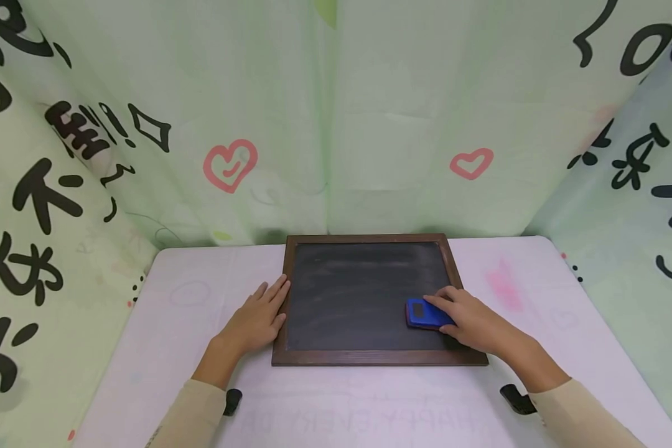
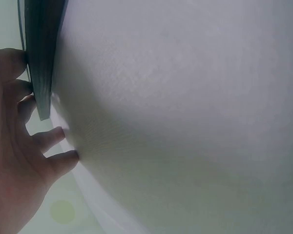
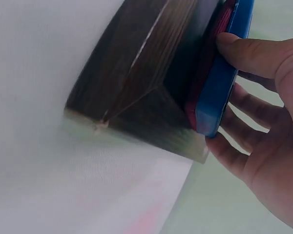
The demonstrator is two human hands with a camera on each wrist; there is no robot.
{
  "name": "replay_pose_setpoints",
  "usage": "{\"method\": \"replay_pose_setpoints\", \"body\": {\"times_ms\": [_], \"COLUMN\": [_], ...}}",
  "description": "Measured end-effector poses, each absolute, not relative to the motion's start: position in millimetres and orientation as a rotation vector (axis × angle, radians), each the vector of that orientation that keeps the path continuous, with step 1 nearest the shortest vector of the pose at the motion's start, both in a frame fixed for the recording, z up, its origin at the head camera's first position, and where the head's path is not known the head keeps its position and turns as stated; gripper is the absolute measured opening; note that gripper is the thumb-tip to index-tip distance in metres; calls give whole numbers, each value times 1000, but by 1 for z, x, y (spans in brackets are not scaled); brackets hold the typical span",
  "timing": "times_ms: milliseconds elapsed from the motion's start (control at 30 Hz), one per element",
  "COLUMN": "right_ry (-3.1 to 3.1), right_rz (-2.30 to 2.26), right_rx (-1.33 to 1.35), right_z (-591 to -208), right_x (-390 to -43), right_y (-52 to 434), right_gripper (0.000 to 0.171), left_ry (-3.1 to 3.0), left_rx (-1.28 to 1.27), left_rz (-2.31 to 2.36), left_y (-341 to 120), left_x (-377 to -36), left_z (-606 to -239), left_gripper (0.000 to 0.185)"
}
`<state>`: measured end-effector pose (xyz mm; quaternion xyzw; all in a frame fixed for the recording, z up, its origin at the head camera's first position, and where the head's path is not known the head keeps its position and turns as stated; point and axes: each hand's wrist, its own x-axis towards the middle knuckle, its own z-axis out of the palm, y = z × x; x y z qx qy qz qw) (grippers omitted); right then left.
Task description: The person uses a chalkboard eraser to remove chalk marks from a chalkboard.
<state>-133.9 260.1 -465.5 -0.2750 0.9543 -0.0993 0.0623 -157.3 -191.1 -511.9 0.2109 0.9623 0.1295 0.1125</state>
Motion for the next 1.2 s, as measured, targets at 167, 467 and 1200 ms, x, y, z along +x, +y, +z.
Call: {"method": "replay_pose_setpoints", "body": {"times_ms": [167, 467, 1200], "right_ry": [2877, 2834, 2755], "right_rz": [-292, -332, -177], "right_rx": [-787, -722, -979], "right_z": [-465, -465, -467], "right_x": [-131, -129, -150], "right_y": [255, 236, 133], "right_gripper": [66, 70, 73], "left_ry": [2823, 2839, 2841], "left_rx": [622, 638, 629], "left_rz": [380, 380, 382], "left_y": [-190, -191, -191], "left_x": [-158, -159, -157], "left_z": [-511, -512, -513], "left_gripper": [66, 66, 66]}}
